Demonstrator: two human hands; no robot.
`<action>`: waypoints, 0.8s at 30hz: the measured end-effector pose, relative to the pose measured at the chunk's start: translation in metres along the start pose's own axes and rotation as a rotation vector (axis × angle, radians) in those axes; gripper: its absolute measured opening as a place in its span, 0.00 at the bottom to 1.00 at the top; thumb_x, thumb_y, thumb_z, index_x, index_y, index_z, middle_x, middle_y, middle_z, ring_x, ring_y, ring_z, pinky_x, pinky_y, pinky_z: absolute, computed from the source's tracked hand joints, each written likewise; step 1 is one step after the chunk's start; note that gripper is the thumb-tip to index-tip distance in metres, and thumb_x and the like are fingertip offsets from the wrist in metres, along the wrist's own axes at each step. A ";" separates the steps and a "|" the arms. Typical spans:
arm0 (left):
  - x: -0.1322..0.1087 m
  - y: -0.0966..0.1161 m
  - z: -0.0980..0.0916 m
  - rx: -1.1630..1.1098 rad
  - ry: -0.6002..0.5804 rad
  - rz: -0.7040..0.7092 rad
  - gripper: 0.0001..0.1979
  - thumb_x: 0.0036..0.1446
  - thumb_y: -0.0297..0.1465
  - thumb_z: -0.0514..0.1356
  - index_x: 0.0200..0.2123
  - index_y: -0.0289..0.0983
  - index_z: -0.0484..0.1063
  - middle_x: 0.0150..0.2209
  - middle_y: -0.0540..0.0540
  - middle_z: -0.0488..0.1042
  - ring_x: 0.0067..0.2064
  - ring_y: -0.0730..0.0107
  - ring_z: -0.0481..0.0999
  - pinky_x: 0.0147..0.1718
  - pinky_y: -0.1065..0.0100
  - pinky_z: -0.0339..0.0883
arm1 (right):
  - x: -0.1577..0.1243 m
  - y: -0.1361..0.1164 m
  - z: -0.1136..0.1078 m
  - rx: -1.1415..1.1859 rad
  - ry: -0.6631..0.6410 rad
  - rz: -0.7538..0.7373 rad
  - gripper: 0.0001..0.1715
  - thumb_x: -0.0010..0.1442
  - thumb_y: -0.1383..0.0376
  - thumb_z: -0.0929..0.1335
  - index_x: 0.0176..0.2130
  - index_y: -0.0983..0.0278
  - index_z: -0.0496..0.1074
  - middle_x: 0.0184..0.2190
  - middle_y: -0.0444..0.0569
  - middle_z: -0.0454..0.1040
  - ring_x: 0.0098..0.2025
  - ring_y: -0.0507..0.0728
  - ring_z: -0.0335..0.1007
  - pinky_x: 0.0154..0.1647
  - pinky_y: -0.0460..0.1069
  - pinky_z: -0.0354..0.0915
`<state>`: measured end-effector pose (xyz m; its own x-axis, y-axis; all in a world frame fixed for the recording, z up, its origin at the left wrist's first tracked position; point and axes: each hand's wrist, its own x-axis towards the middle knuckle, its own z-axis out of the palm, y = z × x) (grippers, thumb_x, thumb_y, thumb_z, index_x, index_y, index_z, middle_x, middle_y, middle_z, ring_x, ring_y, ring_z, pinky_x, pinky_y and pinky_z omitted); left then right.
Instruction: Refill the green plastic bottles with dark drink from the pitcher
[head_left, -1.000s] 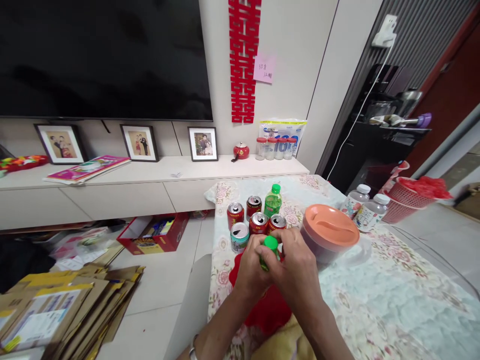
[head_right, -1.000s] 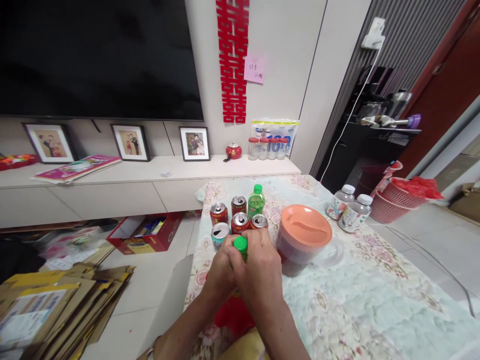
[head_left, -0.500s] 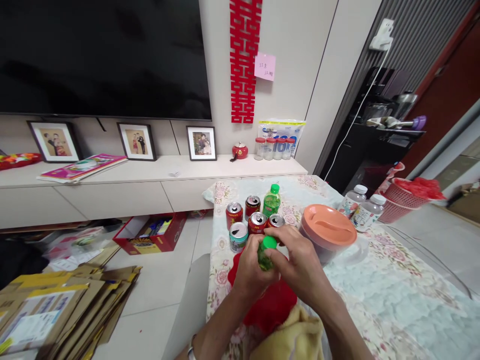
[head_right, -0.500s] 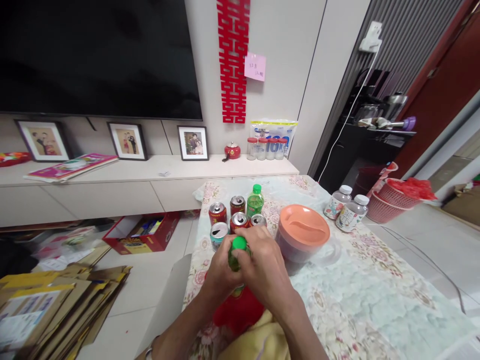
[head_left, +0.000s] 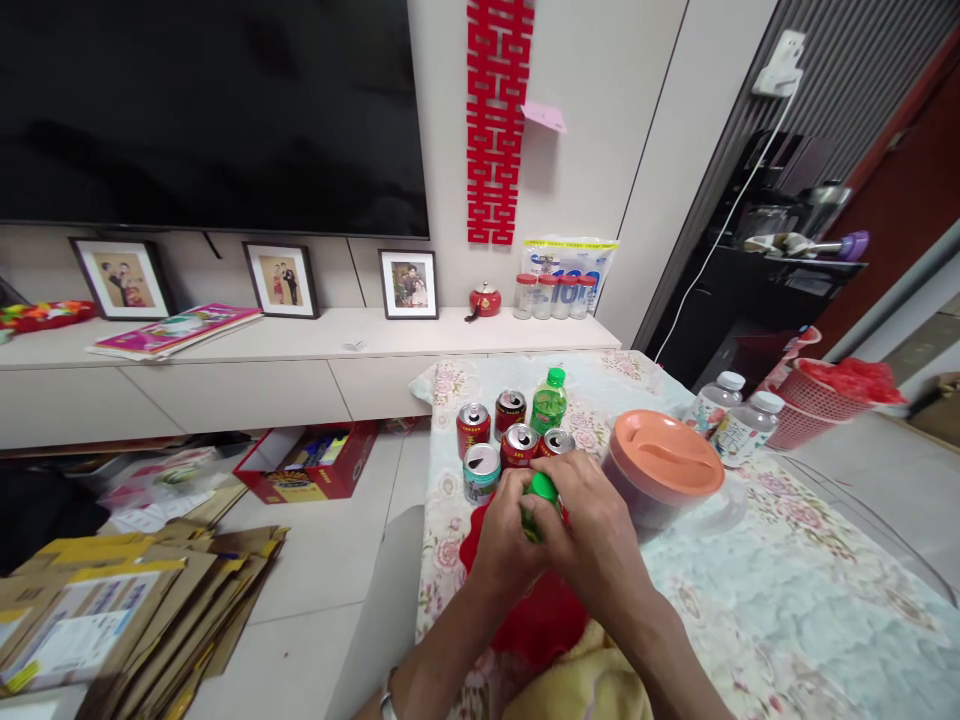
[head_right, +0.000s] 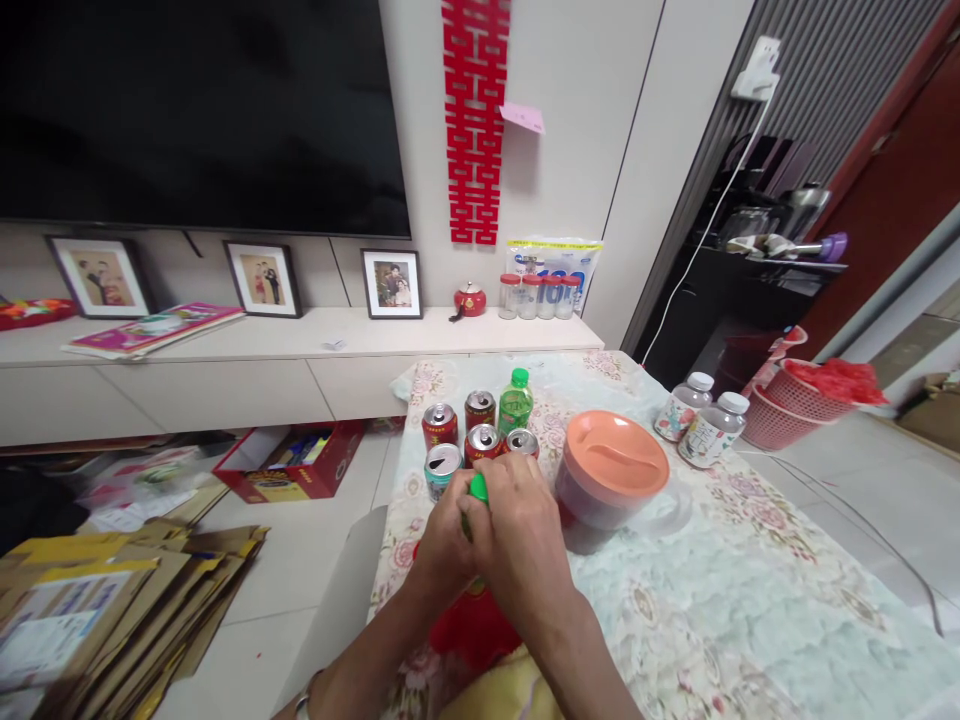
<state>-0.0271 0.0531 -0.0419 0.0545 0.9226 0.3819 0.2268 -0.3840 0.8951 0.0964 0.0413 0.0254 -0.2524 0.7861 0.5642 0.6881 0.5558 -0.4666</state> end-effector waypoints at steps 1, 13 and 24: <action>0.000 0.001 0.001 -0.002 0.010 -0.001 0.15 0.55 0.36 0.67 0.43 0.40 0.69 0.42 0.43 0.76 0.44 0.55 0.78 0.44 0.58 0.72 | 0.000 -0.001 -0.002 0.006 -0.005 -0.017 0.11 0.65 0.73 0.66 0.45 0.64 0.76 0.43 0.54 0.77 0.47 0.63 0.73 0.49 0.59 0.72; -0.001 0.008 0.002 0.018 0.043 -0.022 0.13 0.53 0.35 0.62 0.42 0.40 0.69 0.42 0.41 0.77 0.43 0.53 0.79 0.44 0.55 0.73 | -0.004 -0.001 -0.007 0.017 0.022 -0.061 0.21 0.67 0.71 0.67 0.58 0.67 0.73 0.52 0.57 0.79 0.54 0.63 0.76 0.53 0.57 0.76; -0.002 0.005 0.002 0.027 0.056 0.013 0.14 0.55 0.34 0.65 0.45 0.41 0.70 0.43 0.44 0.76 0.45 0.56 0.79 0.46 0.58 0.73 | 0.000 -0.005 -0.012 -0.001 0.130 -0.102 0.15 0.72 0.71 0.64 0.55 0.65 0.74 0.48 0.53 0.79 0.50 0.60 0.75 0.52 0.55 0.74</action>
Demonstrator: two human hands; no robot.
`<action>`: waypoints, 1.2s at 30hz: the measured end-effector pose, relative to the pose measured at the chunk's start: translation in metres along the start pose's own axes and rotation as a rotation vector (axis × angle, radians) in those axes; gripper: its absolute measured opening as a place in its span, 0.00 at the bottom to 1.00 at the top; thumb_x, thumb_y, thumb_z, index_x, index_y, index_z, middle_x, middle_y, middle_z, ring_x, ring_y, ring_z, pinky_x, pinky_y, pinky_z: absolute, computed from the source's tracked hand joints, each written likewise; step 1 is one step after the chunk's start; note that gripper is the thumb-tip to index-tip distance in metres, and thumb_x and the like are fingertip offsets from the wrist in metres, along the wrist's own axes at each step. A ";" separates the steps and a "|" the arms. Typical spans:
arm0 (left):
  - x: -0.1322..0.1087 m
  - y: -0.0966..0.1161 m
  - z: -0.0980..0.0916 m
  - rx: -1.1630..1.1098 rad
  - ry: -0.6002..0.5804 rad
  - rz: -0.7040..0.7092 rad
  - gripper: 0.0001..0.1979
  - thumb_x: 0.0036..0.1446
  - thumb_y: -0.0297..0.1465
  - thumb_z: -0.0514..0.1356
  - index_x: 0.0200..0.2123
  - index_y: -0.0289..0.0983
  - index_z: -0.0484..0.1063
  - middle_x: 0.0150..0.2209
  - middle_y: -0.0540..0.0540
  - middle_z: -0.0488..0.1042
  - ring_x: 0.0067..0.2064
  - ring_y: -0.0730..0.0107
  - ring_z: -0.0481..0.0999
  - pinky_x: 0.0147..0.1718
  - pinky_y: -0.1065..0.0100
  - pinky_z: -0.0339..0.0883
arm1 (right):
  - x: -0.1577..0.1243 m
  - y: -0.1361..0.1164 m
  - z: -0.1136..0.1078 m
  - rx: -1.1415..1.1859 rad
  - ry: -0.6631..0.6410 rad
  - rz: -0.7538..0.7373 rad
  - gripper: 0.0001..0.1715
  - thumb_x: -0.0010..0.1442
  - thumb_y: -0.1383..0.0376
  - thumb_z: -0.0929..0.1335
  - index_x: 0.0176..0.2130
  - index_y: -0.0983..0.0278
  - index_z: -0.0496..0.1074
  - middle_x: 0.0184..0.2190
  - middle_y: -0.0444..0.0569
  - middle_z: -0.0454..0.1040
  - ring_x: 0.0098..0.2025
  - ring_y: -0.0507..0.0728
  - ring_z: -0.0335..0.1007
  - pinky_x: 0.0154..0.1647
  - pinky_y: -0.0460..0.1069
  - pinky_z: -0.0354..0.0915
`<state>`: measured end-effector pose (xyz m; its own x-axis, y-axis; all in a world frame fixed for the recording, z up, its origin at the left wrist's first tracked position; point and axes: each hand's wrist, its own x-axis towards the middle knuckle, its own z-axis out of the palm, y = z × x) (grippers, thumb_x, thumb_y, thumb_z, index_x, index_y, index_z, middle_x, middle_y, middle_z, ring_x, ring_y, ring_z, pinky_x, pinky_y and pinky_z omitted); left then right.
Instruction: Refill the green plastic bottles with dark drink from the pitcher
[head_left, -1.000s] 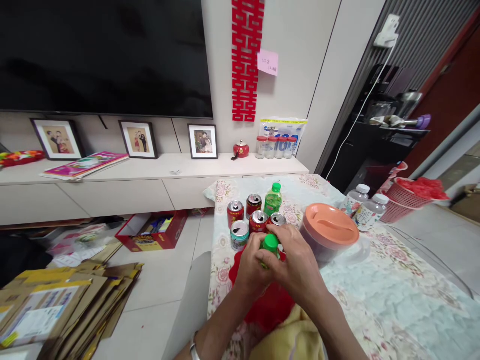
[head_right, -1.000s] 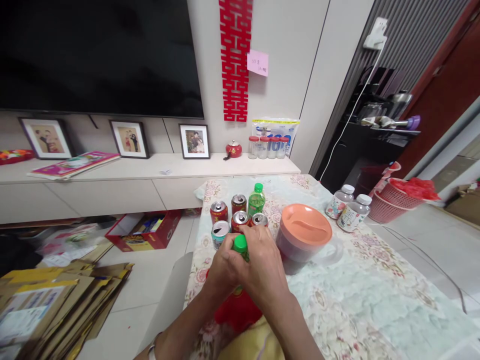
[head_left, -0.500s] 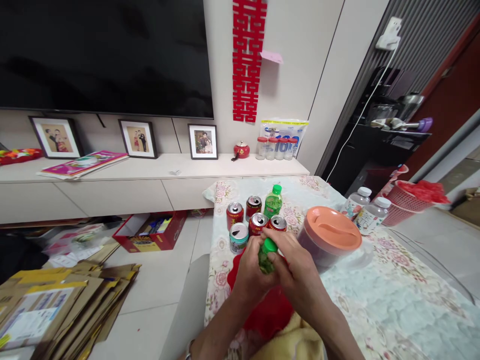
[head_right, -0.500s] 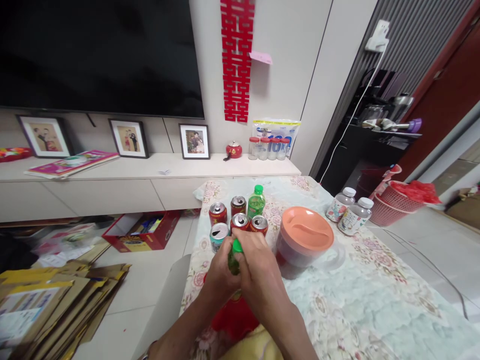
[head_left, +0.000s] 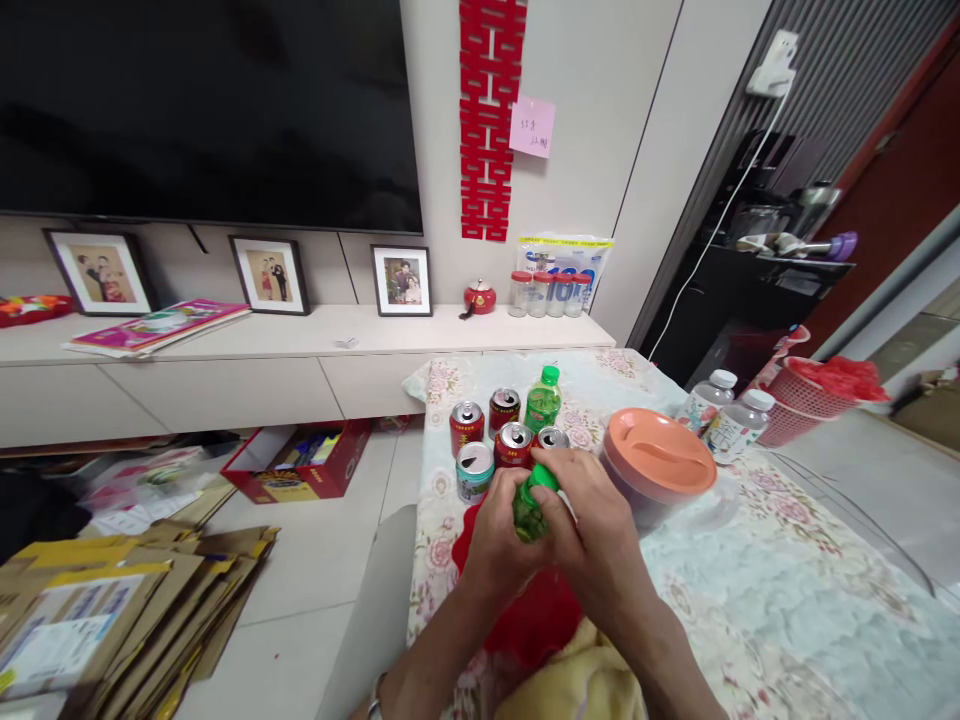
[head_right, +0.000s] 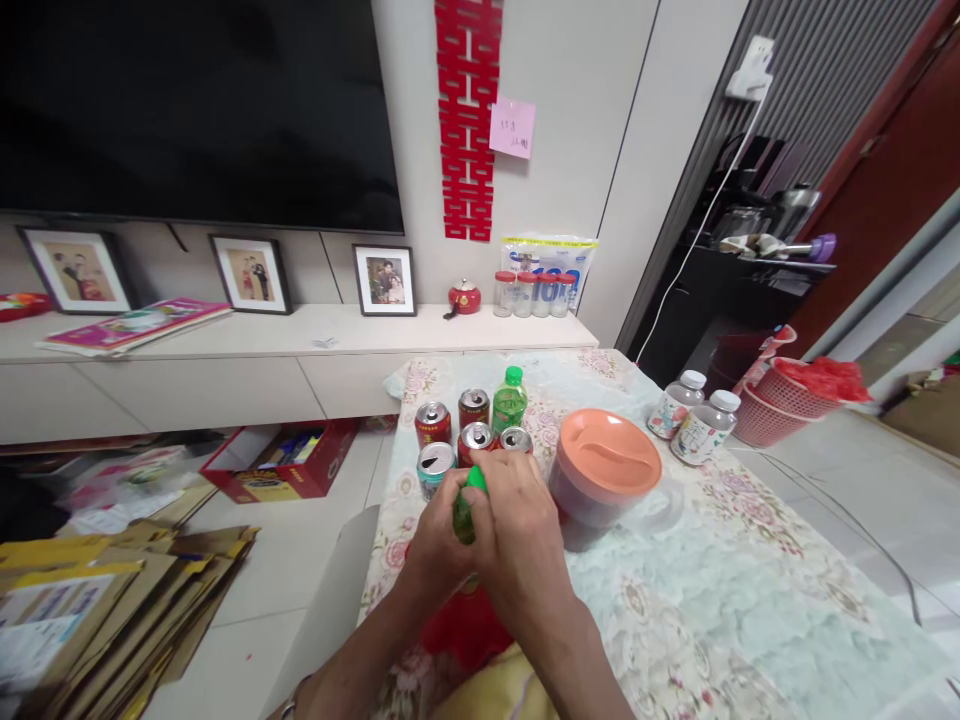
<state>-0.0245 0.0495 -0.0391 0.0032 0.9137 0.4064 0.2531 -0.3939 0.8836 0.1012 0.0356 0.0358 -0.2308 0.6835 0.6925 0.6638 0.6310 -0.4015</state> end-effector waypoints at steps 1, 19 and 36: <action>0.000 0.001 -0.001 -0.006 -0.016 -0.009 0.16 0.53 0.34 0.66 0.45 0.40 0.69 0.43 0.44 0.76 0.46 0.56 0.79 0.47 0.57 0.73 | 0.000 -0.001 -0.005 0.011 0.021 -0.002 0.15 0.73 0.70 0.64 0.56 0.64 0.73 0.49 0.53 0.79 0.51 0.59 0.75 0.53 0.54 0.74; 0.000 0.013 -0.007 -0.044 -0.087 -0.186 0.20 0.48 0.34 0.65 0.45 0.41 0.67 0.43 0.46 0.72 0.48 0.56 0.75 0.46 0.58 0.71 | -0.191 0.110 -0.020 -0.094 0.061 0.605 0.25 0.63 0.47 0.71 0.47 0.63 0.82 0.39 0.54 0.84 0.36 0.63 0.81 0.34 0.56 0.78; -0.003 0.011 -0.007 -0.073 -0.077 -0.181 0.21 0.47 0.34 0.65 0.46 0.41 0.68 0.43 0.46 0.72 0.46 0.57 0.76 0.46 0.57 0.72 | -0.159 0.133 -0.071 0.152 0.513 0.953 0.38 0.56 0.40 0.77 0.54 0.63 0.80 0.53 0.55 0.81 0.52 0.66 0.78 0.52 0.59 0.74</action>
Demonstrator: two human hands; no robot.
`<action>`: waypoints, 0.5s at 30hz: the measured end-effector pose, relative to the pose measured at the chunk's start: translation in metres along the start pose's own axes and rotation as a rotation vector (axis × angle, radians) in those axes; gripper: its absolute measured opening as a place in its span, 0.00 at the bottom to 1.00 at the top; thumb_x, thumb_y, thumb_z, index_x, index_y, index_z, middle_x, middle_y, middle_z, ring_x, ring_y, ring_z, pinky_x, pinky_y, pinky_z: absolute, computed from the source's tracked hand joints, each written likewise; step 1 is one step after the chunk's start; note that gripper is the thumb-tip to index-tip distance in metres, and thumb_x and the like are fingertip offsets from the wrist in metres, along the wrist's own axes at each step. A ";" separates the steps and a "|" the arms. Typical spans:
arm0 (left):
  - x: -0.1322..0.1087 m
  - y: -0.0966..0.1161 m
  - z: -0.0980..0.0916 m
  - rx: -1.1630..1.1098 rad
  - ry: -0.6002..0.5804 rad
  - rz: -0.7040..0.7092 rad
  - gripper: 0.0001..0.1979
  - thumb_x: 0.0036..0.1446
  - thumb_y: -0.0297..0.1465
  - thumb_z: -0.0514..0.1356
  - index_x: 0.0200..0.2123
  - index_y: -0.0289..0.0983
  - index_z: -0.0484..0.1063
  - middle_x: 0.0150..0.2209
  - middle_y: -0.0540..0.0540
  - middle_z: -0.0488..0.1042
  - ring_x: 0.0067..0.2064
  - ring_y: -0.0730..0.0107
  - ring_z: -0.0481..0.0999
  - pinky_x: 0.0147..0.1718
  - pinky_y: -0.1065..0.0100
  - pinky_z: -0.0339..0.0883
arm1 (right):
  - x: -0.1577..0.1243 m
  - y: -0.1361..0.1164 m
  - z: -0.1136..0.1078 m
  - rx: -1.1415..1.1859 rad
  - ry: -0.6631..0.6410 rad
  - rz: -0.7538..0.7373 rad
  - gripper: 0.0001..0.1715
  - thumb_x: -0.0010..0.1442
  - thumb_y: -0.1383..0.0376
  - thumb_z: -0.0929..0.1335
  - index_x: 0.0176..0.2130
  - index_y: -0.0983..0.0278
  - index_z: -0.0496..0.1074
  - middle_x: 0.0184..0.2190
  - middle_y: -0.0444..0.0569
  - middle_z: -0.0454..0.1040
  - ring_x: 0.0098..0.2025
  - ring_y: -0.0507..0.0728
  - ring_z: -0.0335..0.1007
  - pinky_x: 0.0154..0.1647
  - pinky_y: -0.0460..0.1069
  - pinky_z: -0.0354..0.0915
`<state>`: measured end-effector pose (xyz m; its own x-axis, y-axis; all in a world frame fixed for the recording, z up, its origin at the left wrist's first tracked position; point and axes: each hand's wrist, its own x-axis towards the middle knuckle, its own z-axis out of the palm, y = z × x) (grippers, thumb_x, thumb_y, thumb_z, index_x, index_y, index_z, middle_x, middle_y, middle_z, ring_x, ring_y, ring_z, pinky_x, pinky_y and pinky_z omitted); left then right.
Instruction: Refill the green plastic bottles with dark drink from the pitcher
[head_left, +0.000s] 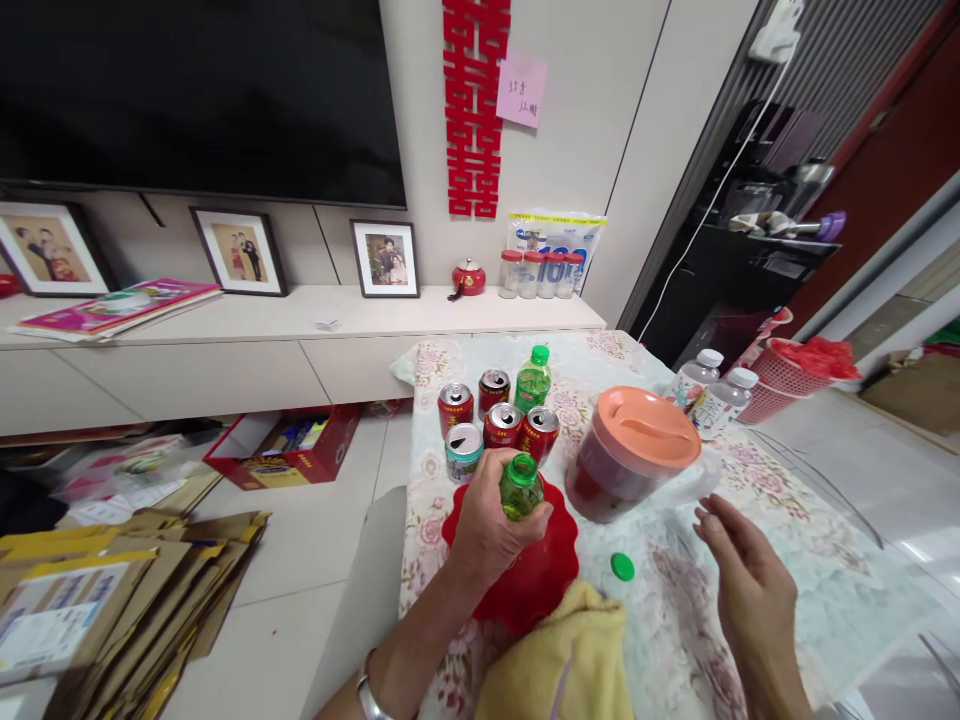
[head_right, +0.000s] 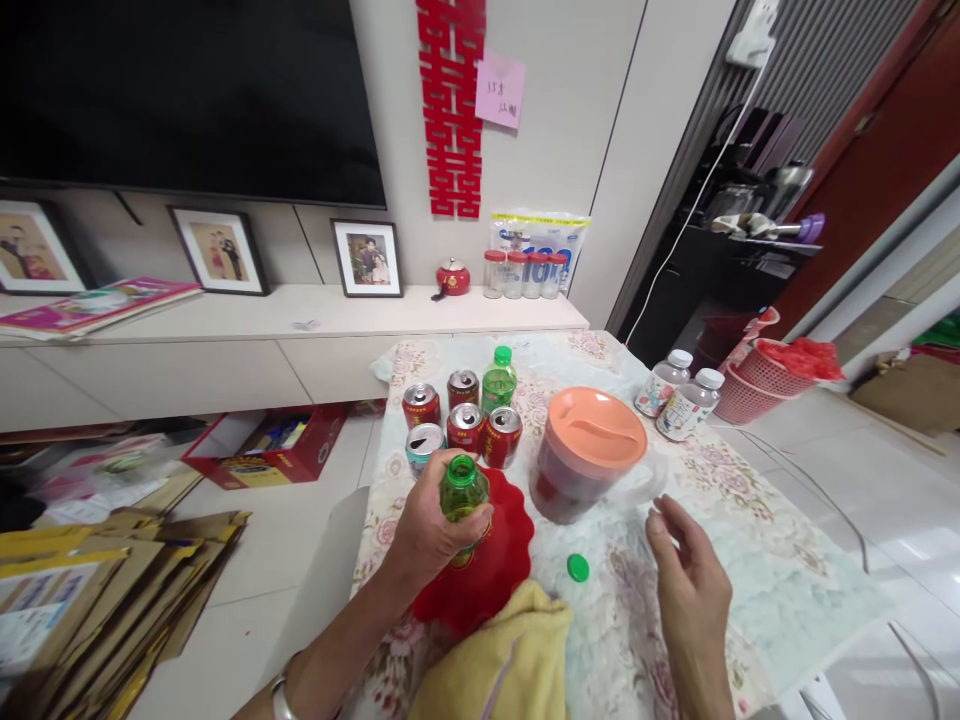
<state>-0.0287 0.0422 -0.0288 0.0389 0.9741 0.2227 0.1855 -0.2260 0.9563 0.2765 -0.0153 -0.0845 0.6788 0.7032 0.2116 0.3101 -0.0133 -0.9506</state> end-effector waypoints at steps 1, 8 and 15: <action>0.000 0.000 0.000 -0.002 0.001 -0.001 0.21 0.47 0.33 0.65 0.46 0.41 0.68 0.43 0.46 0.72 0.46 0.57 0.76 0.46 0.57 0.72 | 0.007 -0.002 0.002 0.062 -0.009 -0.010 0.38 0.56 0.40 0.77 0.54 0.63 0.80 0.54 0.54 0.81 0.53 0.66 0.77 0.53 0.59 0.74; -0.003 -0.004 0.002 -0.049 -0.002 -0.031 0.24 0.49 0.35 0.66 0.50 0.41 0.67 0.38 0.49 0.73 0.40 0.58 0.77 0.43 0.57 0.73 | 0.043 -0.007 0.033 0.449 -0.120 -0.060 0.28 0.57 0.44 0.79 0.40 0.65 0.79 0.39 0.50 0.82 0.41 0.58 0.79 0.44 0.54 0.74; -0.002 -0.005 0.002 -0.078 -0.005 -0.074 0.23 0.48 0.35 0.66 0.47 0.42 0.64 0.31 0.54 0.72 0.31 0.64 0.74 0.40 0.58 0.73 | 0.057 -0.011 0.054 0.663 -0.183 -0.153 0.25 0.69 0.58 0.75 0.28 0.65 0.63 0.21 0.33 0.57 0.21 0.45 0.55 0.23 0.41 0.59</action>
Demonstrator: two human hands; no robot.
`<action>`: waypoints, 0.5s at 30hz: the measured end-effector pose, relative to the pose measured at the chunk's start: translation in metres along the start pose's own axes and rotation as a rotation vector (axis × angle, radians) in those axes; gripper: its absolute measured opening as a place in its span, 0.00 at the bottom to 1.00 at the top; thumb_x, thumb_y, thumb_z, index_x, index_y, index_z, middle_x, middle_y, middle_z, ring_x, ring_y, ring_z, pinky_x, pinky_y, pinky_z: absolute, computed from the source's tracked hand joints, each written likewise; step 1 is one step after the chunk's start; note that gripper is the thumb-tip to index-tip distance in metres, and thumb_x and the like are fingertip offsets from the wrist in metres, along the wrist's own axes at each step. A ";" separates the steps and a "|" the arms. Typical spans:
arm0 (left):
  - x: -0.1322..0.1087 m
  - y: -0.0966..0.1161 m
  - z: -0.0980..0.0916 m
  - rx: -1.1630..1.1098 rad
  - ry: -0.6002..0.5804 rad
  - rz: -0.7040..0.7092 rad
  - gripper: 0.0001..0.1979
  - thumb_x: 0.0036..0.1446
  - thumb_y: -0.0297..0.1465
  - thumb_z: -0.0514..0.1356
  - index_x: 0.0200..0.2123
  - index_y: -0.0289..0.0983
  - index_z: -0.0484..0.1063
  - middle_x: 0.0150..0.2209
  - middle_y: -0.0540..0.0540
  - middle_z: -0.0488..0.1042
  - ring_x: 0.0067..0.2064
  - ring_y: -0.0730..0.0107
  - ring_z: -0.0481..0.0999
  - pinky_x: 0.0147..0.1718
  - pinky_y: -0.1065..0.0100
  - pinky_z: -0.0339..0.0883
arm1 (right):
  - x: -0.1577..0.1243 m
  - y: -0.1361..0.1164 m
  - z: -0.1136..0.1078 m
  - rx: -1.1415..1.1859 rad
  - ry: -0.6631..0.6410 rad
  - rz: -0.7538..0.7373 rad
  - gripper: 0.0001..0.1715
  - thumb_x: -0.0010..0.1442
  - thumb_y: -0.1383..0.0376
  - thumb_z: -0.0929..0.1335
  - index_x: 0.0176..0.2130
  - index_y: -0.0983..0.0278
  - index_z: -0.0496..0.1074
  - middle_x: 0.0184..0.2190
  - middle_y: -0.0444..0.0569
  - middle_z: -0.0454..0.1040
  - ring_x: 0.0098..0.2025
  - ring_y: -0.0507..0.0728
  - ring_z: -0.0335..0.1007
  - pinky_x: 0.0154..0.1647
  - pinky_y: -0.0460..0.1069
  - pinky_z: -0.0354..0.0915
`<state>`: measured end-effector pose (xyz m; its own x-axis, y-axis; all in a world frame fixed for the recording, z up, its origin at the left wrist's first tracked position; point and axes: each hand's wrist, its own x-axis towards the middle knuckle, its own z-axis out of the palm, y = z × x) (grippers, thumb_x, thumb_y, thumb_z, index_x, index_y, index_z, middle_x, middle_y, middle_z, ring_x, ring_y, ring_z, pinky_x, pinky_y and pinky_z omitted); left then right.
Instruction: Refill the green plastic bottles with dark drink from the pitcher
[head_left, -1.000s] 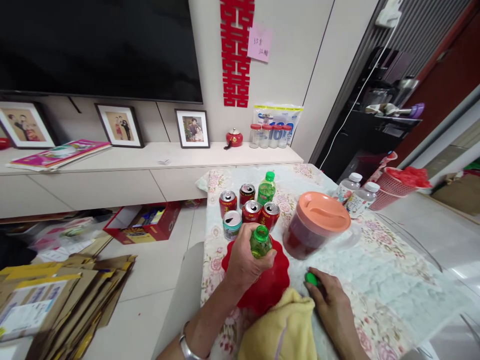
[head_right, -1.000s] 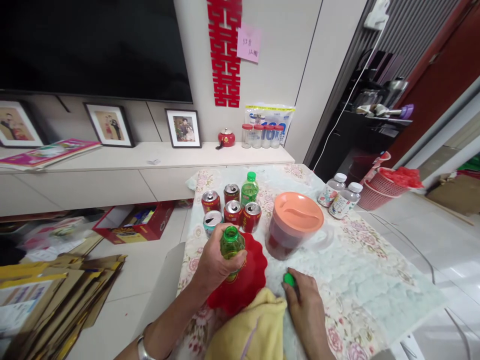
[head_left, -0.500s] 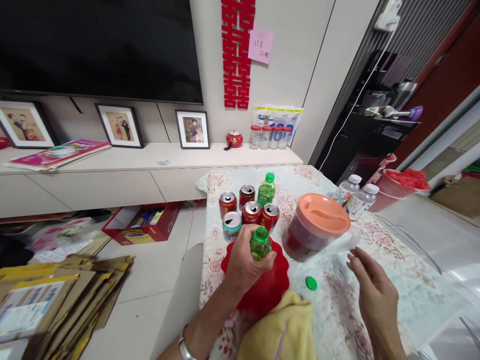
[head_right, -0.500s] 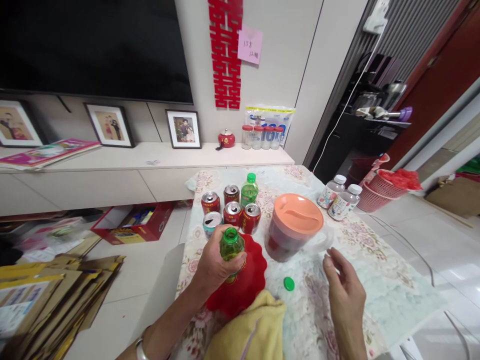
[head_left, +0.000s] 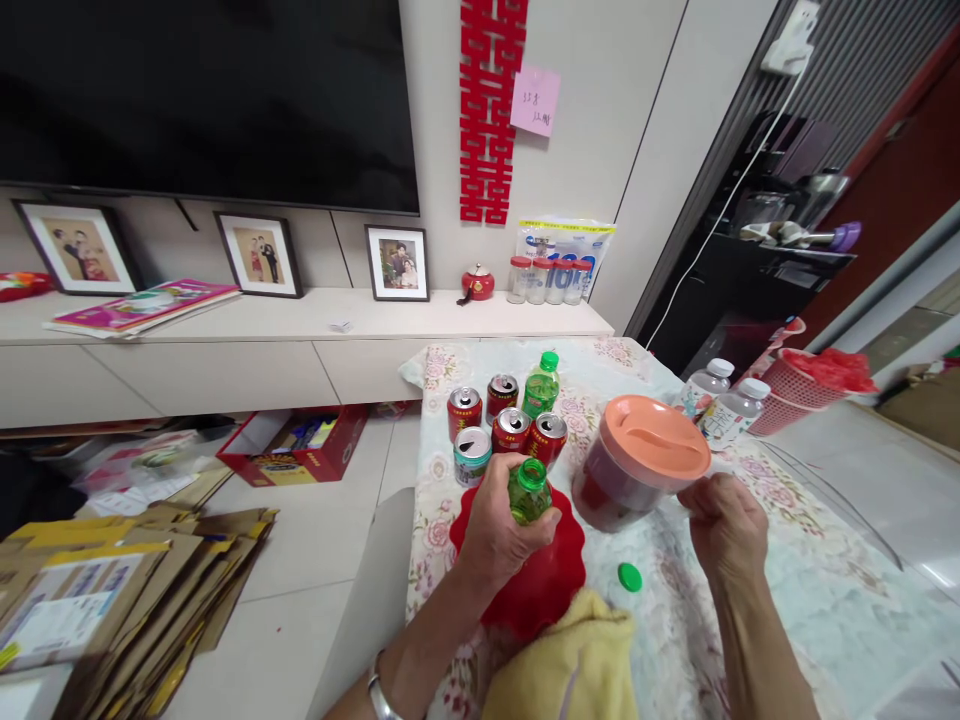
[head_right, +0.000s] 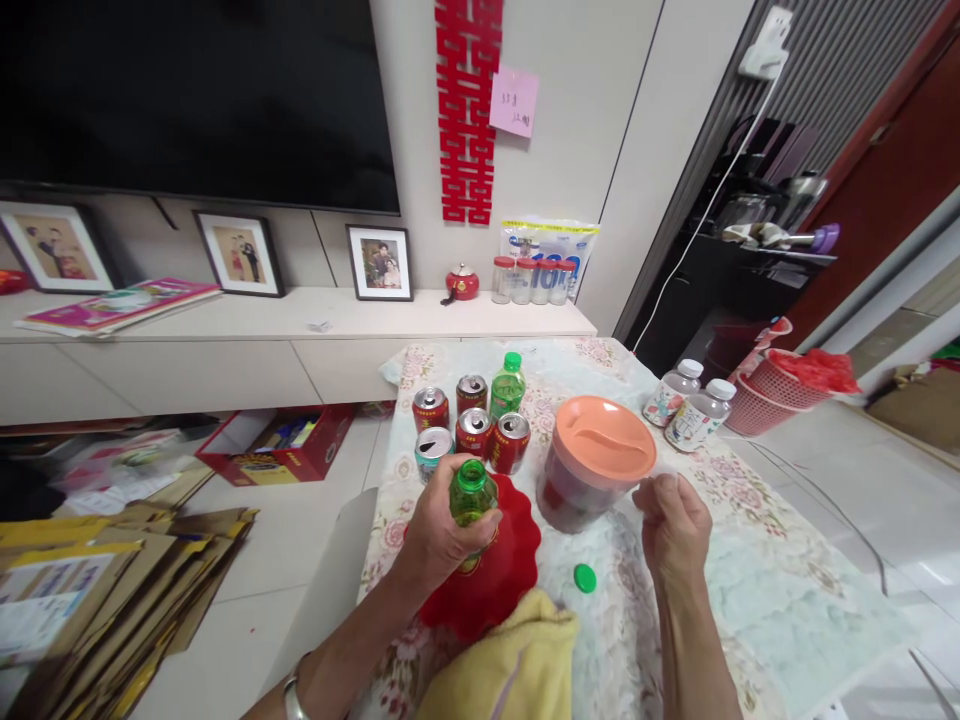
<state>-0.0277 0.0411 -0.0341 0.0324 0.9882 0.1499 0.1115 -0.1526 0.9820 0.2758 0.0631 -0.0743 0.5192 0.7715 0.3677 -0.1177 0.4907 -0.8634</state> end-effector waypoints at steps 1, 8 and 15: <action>0.000 0.001 0.000 0.011 0.003 0.001 0.22 0.48 0.35 0.66 0.47 0.42 0.64 0.32 0.54 0.72 0.32 0.64 0.74 0.40 0.58 0.72 | 0.000 0.000 0.003 0.020 -0.003 -0.011 0.28 0.69 0.58 0.75 0.26 0.64 0.60 0.20 0.32 0.54 0.20 0.44 0.51 0.21 0.41 0.56; 0.002 0.002 0.001 0.004 0.008 0.022 0.22 0.46 0.35 0.66 0.45 0.41 0.65 0.37 0.49 0.71 0.42 0.58 0.74 0.43 0.58 0.71 | -0.013 -0.013 0.015 0.059 0.023 -0.002 0.32 0.67 0.59 0.76 0.23 0.63 0.55 0.18 0.32 0.51 0.19 0.44 0.47 0.20 0.40 0.52; 0.003 0.003 0.002 0.016 0.011 0.018 0.22 0.45 0.35 0.65 0.45 0.41 0.65 0.38 0.48 0.71 0.44 0.57 0.74 0.43 0.57 0.71 | -0.017 -0.037 0.019 0.011 0.099 0.058 0.35 0.54 0.58 0.80 0.20 0.63 0.53 0.17 0.34 0.49 0.19 0.45 0.45 0.18 0.42 0.49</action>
<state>-0.0257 0.0432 -0.0310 0.0234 0.9853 0.1694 0.1272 -0.1710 0.9770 0.2553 0.0396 -0.0424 0.5919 0.7556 0.2807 -0.1588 0.4507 -0.8784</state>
